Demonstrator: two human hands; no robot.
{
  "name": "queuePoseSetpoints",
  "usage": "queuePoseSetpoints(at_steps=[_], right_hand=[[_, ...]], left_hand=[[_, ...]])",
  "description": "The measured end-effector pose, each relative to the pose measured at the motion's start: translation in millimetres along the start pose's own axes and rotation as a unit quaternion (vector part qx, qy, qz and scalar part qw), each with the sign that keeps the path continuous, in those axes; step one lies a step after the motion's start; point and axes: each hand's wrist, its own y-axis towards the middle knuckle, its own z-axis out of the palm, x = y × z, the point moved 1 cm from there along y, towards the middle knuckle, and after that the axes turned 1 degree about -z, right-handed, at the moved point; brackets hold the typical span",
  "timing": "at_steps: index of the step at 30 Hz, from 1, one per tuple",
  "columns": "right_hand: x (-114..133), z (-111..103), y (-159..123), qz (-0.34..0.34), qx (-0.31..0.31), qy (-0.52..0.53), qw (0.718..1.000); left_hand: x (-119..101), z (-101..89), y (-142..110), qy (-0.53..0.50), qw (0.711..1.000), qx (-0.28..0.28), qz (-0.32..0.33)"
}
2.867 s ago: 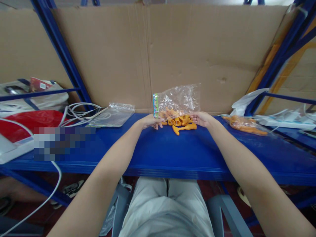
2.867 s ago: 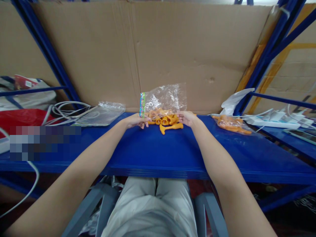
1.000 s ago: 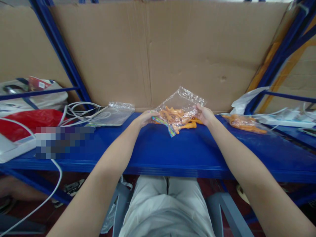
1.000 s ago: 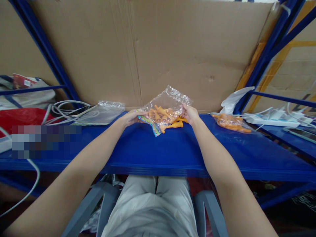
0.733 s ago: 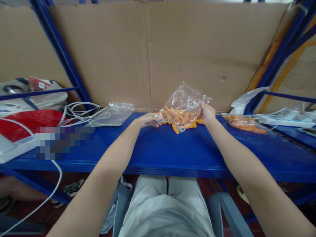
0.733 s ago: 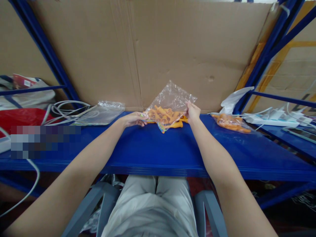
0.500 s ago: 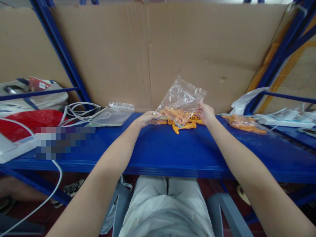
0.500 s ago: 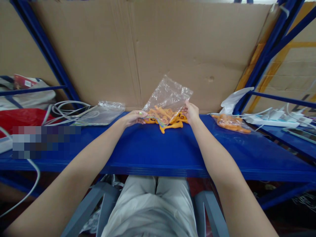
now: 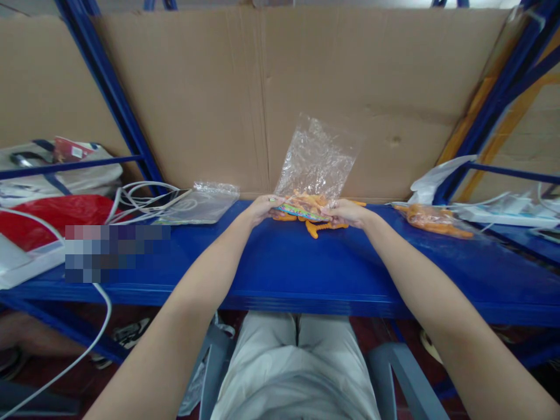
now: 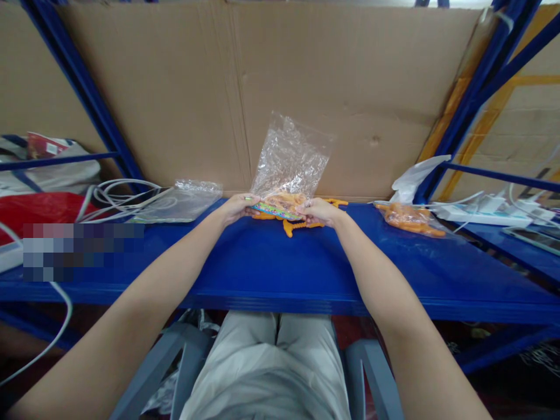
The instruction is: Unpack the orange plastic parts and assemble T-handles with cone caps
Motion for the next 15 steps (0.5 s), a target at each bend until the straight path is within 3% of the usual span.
queuePoseSetpoints(at_steps=[8,11,15], right_hand=[[4.7,0.2,-2.1,-0.011,-0.088,0.051,0.995],[5.6,1.6,-3.2,-0.012,-0.093,0.060,0.994],[1.8,-1.1,-4.3,0.007,-0.011,0.022,1.000]], left_hand=[[3.6,-9.1,-1.9,0.002,0.991,0.123,-0.059],[1.3,-5.3,-6.1,-0.024,0.991,0.110,-0.069],[-2.8,-4.1,-5.3,-0.066,0.996,0.047,-0.031]])
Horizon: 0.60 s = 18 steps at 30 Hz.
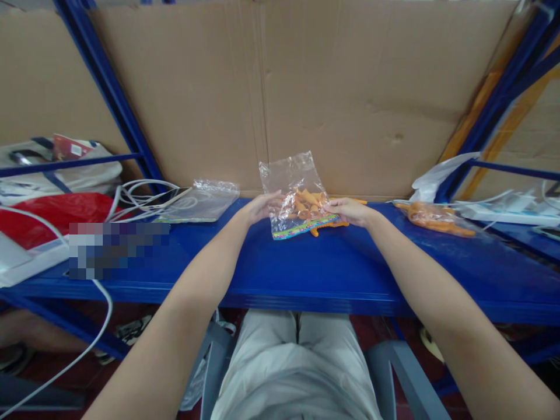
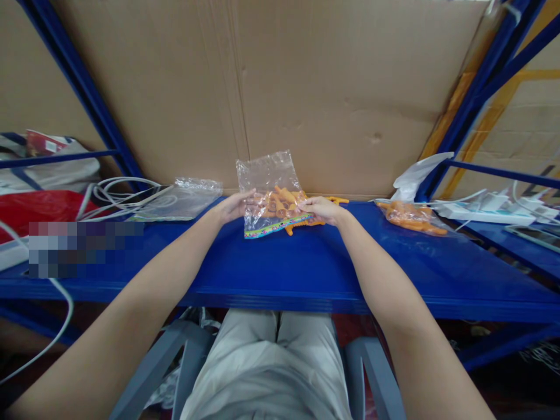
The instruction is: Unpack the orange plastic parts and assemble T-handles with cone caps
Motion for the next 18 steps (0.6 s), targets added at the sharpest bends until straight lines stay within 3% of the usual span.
queuePoseSetpoints(at_steps=[3,6,13,18], right_hand=[[-3.8,-2.7,-0.4,0.029,0.057,-0.037,0.997],[-6.0,-3.3,0.9,0.041,0.053,-0.045,0.997],[-1.5,-0.9,4.5,-0.011,-0.029,0.001,1.000],[0.9,-0.2,3.9,-0.042,-0.062,0.016,0.997]], left_hand=[[-2.1,-4.6,3.3,-0.023,0.997,-0.063,0.042],[-2.8,-7.4,4.8,-0.034,0.992,-0.105,0.057],[-1.9,4.0,2.1,0.009,0.998,-0.051,0.024],[-2.5,5.3,4.3,0.016,0.996,-0.083,0.031]])
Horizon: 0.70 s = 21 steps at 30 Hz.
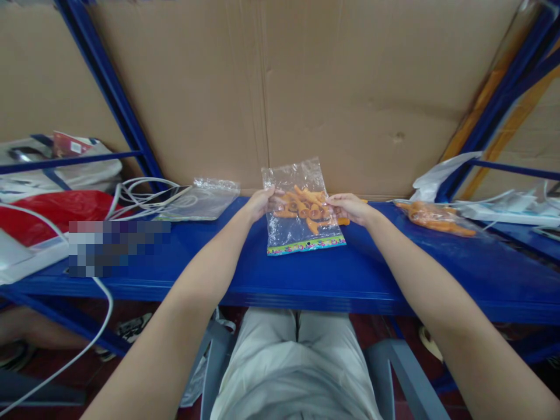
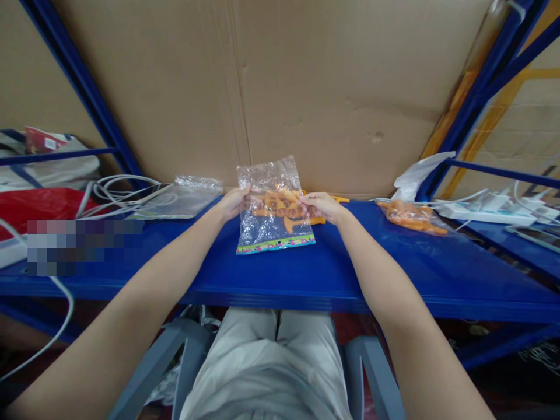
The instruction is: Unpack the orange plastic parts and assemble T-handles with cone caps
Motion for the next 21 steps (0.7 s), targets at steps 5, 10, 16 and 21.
queuePoseSetpoints(at_steps=[5,10,16,21], right_hand=[[-0.6,-1.2,2.8,-0.043,-0.076,0.019,0.996],[-1.5,-7.9,7.4,-0.082,-0.157,0.010,0.984],[-3.1,-11.5,10.1,-0.098,-0.173,-0.021,0.980],[-2.3,-12.6,9.5,-0.108,-0.193,-0.023,0.975]], left_hand=[[-2.1,-1.0,-3.0,-0.001,0.999,0.040,0.001],[2.3,0.9,-6.5,0.057,0.993,0.099,-0.026],[9.1,-0.9,0.5,0.091,0.992,0.090,-0.013],[11.2,3.4,7.5,0.165,0.986,-0.007,0.028]])
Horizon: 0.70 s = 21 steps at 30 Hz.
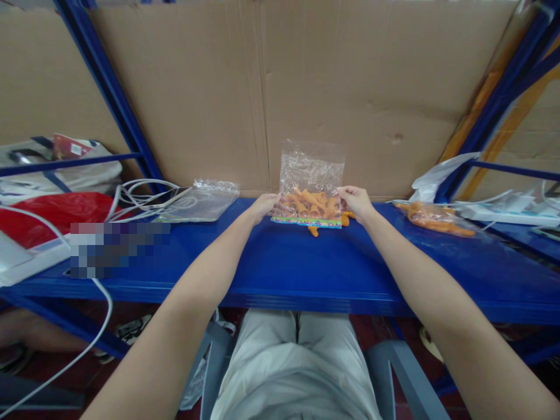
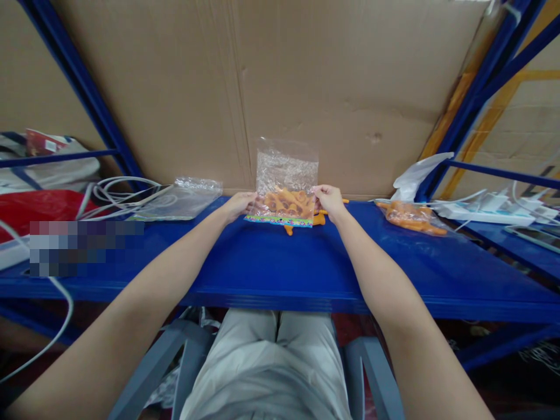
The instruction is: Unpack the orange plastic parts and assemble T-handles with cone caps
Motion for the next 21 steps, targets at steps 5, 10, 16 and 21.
queuePoseSetpoints(at_steps=[5,10,16,21], right_hand=[[1.7,-3.7,2.2,-0.015,-0.042,0.023,0.999],[-0.2,-8.2,8.8,-0.035,-0.069,0.018,0.997],[-0.3,-11.3,11.0,-0.043,-0.074,0.052,0.995],[-1.0,-9.4,11.0,-0.056,-0.046,0.041,0.997]], left_hand=[[-8.2,6.2,-7.8,0.128,0.951,-0.129,0.248],[-23.0,29.9,-36.3,0.284,0.854,-0.027,0.434],[-33.2,54.1,-44.6,0.388,0.779,0.066,0.488],[-41.7,46.2,-34.4,0.358,0.825,0.064,0.434]])
